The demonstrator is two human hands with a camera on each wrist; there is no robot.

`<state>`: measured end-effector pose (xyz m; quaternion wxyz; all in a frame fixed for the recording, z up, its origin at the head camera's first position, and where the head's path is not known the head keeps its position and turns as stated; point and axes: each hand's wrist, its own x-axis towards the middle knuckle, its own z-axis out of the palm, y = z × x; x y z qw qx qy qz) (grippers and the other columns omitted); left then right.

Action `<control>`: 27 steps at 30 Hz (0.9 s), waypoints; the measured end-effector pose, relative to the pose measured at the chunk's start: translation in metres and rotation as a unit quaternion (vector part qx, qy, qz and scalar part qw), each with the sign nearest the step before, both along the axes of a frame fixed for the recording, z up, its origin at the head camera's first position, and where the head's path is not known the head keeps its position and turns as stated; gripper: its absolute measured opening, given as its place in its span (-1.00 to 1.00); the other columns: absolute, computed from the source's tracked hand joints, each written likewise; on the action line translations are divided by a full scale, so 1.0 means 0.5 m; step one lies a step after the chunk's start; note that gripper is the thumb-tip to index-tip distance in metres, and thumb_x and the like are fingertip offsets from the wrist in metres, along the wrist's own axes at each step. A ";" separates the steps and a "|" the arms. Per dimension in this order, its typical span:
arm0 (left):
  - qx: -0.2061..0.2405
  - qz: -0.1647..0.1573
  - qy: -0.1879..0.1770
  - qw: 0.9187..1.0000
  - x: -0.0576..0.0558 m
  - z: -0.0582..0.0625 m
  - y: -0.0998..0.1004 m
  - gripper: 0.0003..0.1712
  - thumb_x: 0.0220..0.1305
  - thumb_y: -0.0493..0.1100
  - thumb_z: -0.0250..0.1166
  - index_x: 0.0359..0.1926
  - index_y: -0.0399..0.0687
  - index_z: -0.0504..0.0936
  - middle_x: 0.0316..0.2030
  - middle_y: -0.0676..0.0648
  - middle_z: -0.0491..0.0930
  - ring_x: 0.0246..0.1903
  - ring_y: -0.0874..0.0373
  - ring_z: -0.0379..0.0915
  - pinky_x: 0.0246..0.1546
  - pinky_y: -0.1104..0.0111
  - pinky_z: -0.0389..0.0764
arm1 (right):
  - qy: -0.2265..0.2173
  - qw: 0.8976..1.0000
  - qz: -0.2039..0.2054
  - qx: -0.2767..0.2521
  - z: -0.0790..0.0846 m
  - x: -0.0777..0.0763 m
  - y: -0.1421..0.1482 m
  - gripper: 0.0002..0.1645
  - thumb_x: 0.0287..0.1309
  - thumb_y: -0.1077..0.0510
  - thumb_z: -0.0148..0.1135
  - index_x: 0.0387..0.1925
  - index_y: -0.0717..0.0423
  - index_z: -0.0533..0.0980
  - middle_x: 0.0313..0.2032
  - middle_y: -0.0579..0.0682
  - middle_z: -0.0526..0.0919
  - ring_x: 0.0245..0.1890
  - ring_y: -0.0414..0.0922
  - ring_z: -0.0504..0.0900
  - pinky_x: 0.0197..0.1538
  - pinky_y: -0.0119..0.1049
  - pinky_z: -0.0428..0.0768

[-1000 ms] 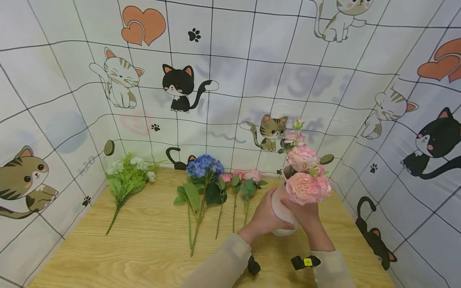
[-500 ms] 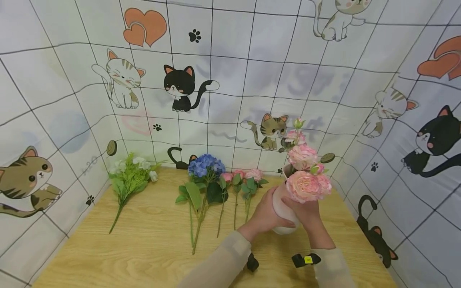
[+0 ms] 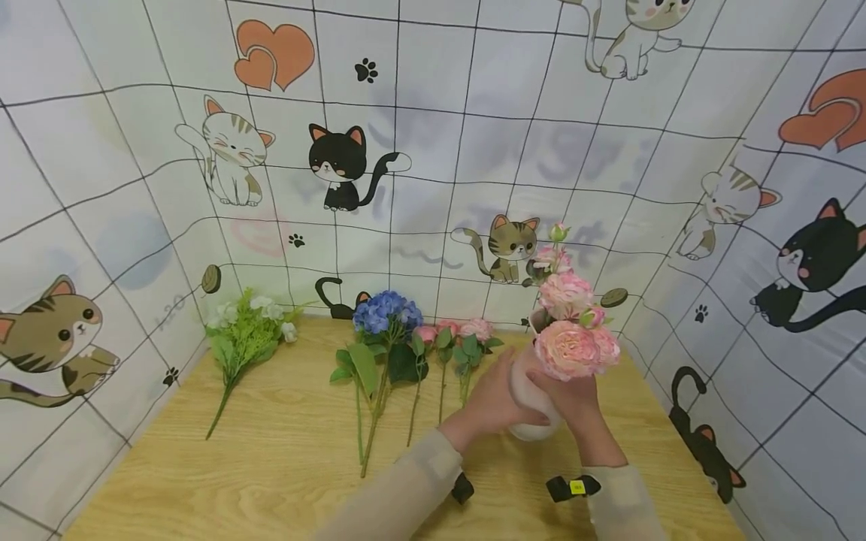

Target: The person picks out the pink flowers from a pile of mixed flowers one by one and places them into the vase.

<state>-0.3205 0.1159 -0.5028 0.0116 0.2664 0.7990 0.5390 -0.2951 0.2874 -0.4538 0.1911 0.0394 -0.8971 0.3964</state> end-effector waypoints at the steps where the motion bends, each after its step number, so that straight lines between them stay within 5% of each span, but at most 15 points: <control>1: -0.012 0.003 -0.005 1.000 0.001 0.004 -0.008 0.56 -0.18 0.28 0.76 0.72 0.24 -0.03 0.59 0.09 0.27 0.48 0.11 0.34 0.45 0.04 0.45 | 0.001 1.000 0.001 -0.001 -0.001 0.000 0.001 0.23 0.10 0.12 0.63 0.60 0.26 0.06 0.54 0.29 0.23 0.57 0.26 0.21 0.58 0.30 0.21; 6: -0.070 0.012 -0.015 0.997 -0.002 0.016 -0.058 0.57 -0.10 0.35 0.70 0.74 0.16 -0.11 0.68 -0.04 0.09 0.63 -0.04 0.11 0.54 -0.10 0.33 | -0.011 0.999 -0.002 -0.038 -0.003 0.002 0.000 0.24 0.10 0.14 0.63 0.61 0.26 0.04 0.56 0.28 0.23 0.59 0.24 0.20 0.61 0.28 0.17; 19: -0.126 0.079 0.019 0.989 -0.021 0.035 -0.160 0.51 -0.10 0.31 0.73 0.71 0.04 0.03 0.63 -0.15 0.21 0.55 -0.22 0.26 0.44 -0.20 0.44 | -0.046 0.996 -0.024 -0.070 0.001 0.003 -0.001 0.22 0.10 0.12 0.64 0.61 0.20 0.07 0.53 0.24 0.28 0.56 0.20 0.25 0.63 0.22 0.16; 27: -0.174 0.128 -0.016 0.976 0.002 0.041 -0.195 0.48 -0.06 0.29 0.72 0.69 -0.10 0.05 0.57 -0.27 0.30 0.52 -0.31 0.29 0.43 -0.21 0.44 | -0.032 0.997 -0.024 -0.065 0.005 0.000 -0.003 0.21 0.09 0.13 0.64 0.60 0.19 0.08 0.52 0.23 0.28 0.56 0.20 0.24 0.64 0.21 0.15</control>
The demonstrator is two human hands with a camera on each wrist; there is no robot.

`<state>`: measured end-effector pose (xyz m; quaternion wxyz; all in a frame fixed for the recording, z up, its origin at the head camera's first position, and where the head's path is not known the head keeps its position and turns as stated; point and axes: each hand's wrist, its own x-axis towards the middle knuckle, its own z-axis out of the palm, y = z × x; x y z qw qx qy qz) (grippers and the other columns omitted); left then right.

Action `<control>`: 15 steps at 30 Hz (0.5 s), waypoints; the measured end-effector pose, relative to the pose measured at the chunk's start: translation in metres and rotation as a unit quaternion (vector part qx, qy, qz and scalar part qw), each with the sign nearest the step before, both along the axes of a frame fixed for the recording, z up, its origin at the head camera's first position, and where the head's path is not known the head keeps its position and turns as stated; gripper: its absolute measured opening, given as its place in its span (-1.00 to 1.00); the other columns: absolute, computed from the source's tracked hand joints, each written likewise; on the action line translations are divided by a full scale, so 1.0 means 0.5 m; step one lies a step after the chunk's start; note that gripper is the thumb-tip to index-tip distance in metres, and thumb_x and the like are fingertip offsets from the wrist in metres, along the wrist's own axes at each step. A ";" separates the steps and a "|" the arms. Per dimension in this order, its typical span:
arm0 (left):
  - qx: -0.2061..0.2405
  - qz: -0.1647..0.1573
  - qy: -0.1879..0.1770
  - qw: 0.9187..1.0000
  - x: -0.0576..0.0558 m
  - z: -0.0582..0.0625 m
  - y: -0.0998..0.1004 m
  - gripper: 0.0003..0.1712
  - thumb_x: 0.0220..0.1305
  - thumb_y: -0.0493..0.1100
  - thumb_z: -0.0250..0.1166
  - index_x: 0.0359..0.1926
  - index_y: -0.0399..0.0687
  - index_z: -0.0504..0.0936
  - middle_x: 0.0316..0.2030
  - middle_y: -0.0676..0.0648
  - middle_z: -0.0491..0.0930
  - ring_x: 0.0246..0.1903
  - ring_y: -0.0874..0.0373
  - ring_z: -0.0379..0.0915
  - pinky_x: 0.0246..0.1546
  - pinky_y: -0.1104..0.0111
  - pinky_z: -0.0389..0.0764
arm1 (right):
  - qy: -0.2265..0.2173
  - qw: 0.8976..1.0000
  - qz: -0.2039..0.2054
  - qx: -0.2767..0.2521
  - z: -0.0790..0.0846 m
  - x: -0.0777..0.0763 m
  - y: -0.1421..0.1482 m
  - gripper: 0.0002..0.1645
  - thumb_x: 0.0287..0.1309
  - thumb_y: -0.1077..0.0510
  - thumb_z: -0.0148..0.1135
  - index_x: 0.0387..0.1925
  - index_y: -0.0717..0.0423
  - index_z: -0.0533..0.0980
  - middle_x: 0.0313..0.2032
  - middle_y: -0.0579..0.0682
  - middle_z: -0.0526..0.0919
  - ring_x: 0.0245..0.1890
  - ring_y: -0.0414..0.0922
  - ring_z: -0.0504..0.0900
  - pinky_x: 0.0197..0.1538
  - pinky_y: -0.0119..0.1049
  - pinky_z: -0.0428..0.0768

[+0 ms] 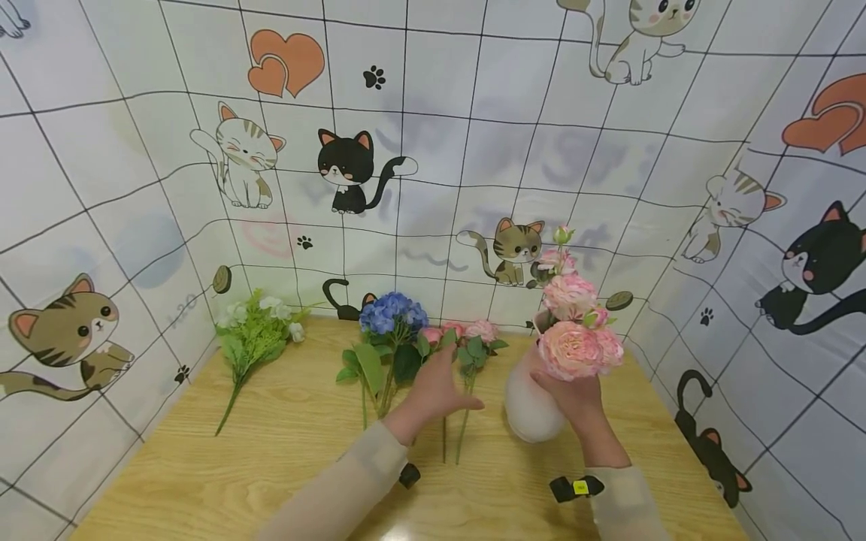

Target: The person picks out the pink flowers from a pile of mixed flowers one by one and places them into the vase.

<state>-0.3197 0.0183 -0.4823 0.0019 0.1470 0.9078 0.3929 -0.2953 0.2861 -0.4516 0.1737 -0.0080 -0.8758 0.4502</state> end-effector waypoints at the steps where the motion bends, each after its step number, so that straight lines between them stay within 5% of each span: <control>1: 0.000 0.002 -0.003 1.000 0.003 0.000 -0.004 0.46 -0.04 0.26 0.72 0.69 -0.11 0.07 0.58 -0.27 0.29 0.52 -0.32 0.28 0.43 -0.21 0.44 | 0.001 1.000 0.000 0.002 0.000 0.000 0.000 0.21 0.09 0.13 0.64 0.60 0.20 0.08 0.52 0.23 0.28 0.56 0.20 0.24 0.64 0.22 0.15; 15: -0.045 -0.002 -0.029 0.999 0.035 -0.010 -0.073 0.03 0.01 -0.09 0.73 0.45 -0.23 0.43 0.29 -0.33 0.58 0.25 -0.31 0.53 0.21 -0.14 0.62 | 0.003 1.000 0.004 0.003 0.003 0.000 0.000 0.20 0.11 0.11 0.63 0.60 0.19 0.08 0.52 0.23 0.28 0.56 0.21 0.24 0.63 0.24 0.16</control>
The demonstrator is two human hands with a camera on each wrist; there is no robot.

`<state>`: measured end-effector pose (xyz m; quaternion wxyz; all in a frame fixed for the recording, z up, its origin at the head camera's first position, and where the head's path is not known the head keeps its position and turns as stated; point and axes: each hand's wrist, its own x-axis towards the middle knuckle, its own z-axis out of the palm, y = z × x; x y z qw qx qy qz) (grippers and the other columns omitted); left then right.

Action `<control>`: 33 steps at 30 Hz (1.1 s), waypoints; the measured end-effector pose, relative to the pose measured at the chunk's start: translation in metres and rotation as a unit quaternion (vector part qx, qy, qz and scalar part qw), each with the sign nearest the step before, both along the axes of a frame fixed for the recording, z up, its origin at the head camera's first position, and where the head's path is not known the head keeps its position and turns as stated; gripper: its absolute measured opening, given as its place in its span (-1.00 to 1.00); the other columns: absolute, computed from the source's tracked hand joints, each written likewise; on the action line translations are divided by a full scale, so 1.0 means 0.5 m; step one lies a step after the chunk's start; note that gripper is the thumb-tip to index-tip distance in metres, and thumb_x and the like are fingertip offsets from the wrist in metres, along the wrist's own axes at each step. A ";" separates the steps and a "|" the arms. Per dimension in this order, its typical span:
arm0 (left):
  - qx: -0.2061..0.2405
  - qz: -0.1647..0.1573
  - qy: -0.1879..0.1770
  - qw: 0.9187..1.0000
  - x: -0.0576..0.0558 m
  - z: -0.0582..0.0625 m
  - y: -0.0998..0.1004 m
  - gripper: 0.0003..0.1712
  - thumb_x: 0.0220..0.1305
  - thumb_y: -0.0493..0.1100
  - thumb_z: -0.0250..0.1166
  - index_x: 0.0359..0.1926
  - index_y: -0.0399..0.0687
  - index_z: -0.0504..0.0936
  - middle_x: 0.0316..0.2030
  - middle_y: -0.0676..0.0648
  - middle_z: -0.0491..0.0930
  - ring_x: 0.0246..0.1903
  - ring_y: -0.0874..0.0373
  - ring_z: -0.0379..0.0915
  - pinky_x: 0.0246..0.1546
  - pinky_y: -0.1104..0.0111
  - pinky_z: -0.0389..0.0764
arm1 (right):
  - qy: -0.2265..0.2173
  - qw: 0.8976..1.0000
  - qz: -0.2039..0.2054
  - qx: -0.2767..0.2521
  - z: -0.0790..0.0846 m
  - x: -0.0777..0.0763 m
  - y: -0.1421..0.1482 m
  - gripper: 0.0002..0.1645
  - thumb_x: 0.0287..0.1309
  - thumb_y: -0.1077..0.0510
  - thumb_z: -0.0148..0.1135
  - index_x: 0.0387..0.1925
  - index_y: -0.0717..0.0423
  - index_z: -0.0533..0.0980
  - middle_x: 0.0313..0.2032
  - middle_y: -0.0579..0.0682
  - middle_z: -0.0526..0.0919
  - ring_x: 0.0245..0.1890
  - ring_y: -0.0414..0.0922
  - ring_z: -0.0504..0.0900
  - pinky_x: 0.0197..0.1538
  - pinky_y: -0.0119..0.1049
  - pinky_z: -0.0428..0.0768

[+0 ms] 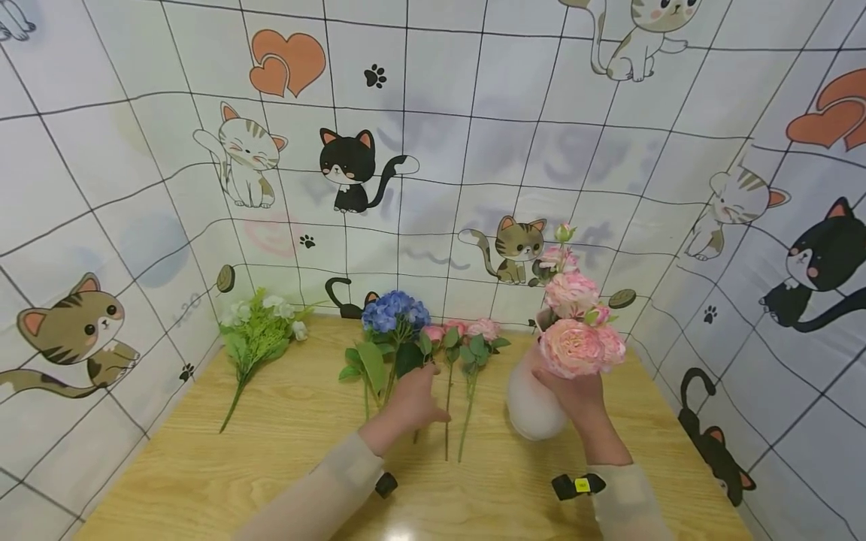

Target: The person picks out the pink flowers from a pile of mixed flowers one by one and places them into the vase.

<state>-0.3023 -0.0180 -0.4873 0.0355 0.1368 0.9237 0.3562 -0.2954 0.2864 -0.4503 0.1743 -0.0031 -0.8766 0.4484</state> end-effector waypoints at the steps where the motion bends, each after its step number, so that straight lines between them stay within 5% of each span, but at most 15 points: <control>1: -0.007 -0.001 -0.001 1.000 0.002 0.000 -0.004 0.02 0.00 -0.10 0.74 0.44 -0.24 0.44 0.26 -0.34 0.59 0.23 -0.31 0.54 0.20 -0.14 0.63 | -0.002 1.000 0.000 -0.003 0.001 0.001 0.001 0.21 0.11 0.11 0.63 0.60 0.19 0.07 0.52 0.23 0.28 0.56 0.21 0.23 0.63 0.24 0.15; 7: -0.030 -0.005 -0.003 1.000 0.015 -0.008 -0.030 -0.02 -0.03 -0.14 0.74 0.39 -0.24 0.48 0.19 -0.34 0.63 0.18 -0.33 0.57 0.20 -0.17 0.61 | -0.009 1.000 0.002 -0.015 -0.001 0.003 0.002 0.22 0.12 0.09 0.63 0.62 0.16 0.06 0.53 0.21 0.27 0.57 0.19 0.23 0.63 0.24 0.16; 16: -0.002 0.004 -0.033 0.999 0.023 -0.024 -0.055 -0.08 0.02 -0.11 0.71 0.36 -0.30 0.52 0.14 -0.31 0.68 0.10 -0.26 0.61 0.07 -0.09 0.68 | -0.006 1.000 -0.002 -0.017 -0.004 0.002 0.000 0.25 0.11 0.10 0.63 0.63 0.15 0.03 0.53 0.21 0.27 0.57 0.19 0.24 0.62 0.24 0.18; 27: 0.002 -0.007 -0.030 1.000 0.015 -0.047 -0.072 -0.48 -0.02 -0.14 0.72 -0.14 -0.25 0.63 -0.38 -0.04 0.60 -0.44 0.10 0.47 -0.27 0.18 0.57 | -0.001 1.000 -0.007 -0.011 -0.006 0.001 0.001 0.26 0.10 0.11 0.64 0.63 0.20 0.04 0.54 0.24 0.27 0.57 0.20 0.23 0.63 0.21 0.16; 33: 0.000 0.001 -0.036 0.999 0.011 -0.057 -0.079 -0.53 -0.03 -0.12 0.71 -0.23 -0.18 0.62 -0.36 -0.01 0.59 -0.59 0.16 0.51 -0.30 0.24 0.58 | 0.001 1.000 -0.009 -0.017 -0.004 -0.001 -0.001 0.27 0.08 0.13 0.64 0.63 0.22 0.04 0.55 0.26 0.27 0.58 0.22 0.23 0.64 0.21 0.15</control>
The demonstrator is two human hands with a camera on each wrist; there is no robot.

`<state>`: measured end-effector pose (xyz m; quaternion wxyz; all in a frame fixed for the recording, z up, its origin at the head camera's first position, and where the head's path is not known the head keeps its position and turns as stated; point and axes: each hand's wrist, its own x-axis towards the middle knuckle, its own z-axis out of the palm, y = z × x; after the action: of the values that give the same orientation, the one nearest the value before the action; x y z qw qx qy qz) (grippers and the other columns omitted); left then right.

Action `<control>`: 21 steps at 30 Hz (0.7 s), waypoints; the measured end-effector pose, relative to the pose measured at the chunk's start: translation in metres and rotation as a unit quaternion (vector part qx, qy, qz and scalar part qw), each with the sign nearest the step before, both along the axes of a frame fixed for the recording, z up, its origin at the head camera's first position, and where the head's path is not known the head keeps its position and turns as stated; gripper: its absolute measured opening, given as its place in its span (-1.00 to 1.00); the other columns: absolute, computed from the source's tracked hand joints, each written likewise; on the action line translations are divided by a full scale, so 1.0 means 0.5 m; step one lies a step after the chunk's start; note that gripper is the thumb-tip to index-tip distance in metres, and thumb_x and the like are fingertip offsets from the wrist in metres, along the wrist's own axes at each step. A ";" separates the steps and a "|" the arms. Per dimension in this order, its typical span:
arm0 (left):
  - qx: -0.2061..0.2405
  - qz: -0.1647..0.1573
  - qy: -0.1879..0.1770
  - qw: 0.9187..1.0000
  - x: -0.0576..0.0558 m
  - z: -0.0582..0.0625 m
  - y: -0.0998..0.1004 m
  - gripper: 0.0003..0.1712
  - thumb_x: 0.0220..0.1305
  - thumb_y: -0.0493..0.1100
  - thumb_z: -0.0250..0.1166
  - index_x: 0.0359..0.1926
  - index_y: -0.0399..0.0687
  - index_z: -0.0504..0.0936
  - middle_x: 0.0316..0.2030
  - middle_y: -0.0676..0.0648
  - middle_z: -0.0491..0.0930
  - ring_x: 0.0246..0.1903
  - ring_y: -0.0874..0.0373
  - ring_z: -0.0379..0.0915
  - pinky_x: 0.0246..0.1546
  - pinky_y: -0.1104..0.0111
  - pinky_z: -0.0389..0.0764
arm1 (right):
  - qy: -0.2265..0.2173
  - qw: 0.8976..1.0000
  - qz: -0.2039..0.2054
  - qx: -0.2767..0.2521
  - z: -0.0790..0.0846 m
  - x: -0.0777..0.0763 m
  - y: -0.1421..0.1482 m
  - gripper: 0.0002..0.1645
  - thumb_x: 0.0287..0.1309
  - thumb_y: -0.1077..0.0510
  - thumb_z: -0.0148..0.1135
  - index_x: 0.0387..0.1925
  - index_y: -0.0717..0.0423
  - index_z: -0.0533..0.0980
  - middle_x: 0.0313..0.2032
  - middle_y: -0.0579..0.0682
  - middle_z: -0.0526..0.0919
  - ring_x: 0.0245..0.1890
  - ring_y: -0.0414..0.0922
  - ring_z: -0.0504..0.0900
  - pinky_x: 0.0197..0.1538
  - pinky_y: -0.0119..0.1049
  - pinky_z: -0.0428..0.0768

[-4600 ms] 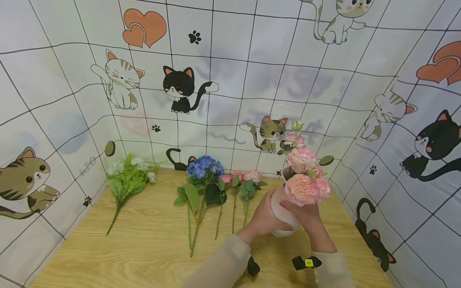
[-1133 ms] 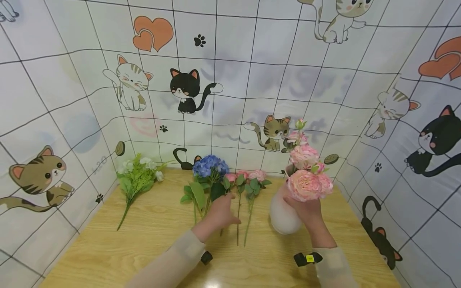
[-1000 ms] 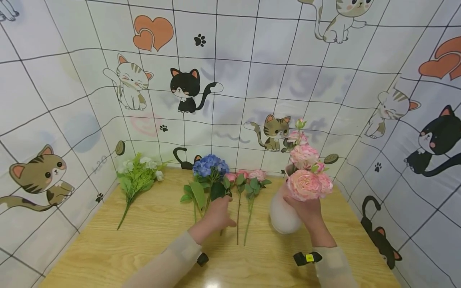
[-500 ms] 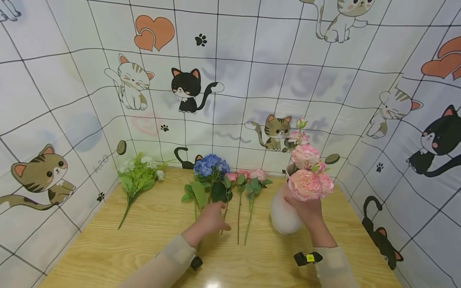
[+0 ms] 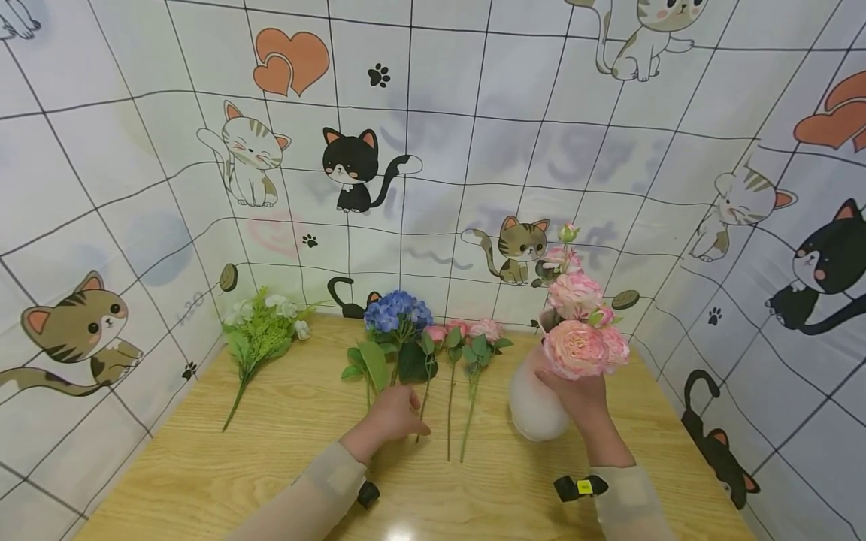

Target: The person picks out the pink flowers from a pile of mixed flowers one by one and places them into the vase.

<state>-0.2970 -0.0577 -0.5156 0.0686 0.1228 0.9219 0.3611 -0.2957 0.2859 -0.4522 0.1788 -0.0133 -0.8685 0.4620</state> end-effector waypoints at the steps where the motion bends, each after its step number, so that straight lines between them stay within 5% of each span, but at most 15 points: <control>1: 0.001 0.000 -0.002 1.000 0.001 0.001 0.000 -0.53 -0.03 -0.12 0.71 -0.24 -0.18 0.62 -0.36 -0.02 0.59 -0.59 0.16 0.51 -0.31 0.24 0.58 | 0.000 1.000 0.000 -0.002 0.000 0.000 0.000 0.27 0.07 0.14 0.64 0.63 0.22 0.04 0.55 0.26 0.27 0.58 0.22 0.23 0.64 0.21 0.14; 17: -0.034 -0.007 0.012 0.999 0.000 -0.010 0.000 -0.55 -0.21 -0.19 0.77 -0.37 -0.12 0.63 -0.40 0.01 0.62 -0.47 0.12 0.47 -0.31 0.22 0.59 | -0.014 1.000 0.001 -0.003 0.009 0.009 -0.001 0.22 0.10 0.13 0.62 0.60 0.22 0.06 0.53 0.26 0.28 0.56 0.22 0.24 0.63 0.23 0.18; 21: -0.031 -0.014 0.013 0.999 0.000 -0.012 -0.004 -0.59 -0.22 -0.25 0.74 -0.38 -0.14 0.67 -0.54 0.04 0.65 -0.49 0.15 0.51 -0.24 0.19 0.64 | -0.020 1.000 0.002 0.002 0.012 0.011 -0.003 0.23 0.10 0.11 0.62 0.61 0.22 0.05 0.52 0.26 0.27 0.56 0.23 0.23 0.62 0.24 0.18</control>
<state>-0.2968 -0.0596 -0.5214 0.0656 0.1383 0.9316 0.3296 -0.2901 0.2846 -0.4460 0.1607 -0.0208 -0.8728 0.4604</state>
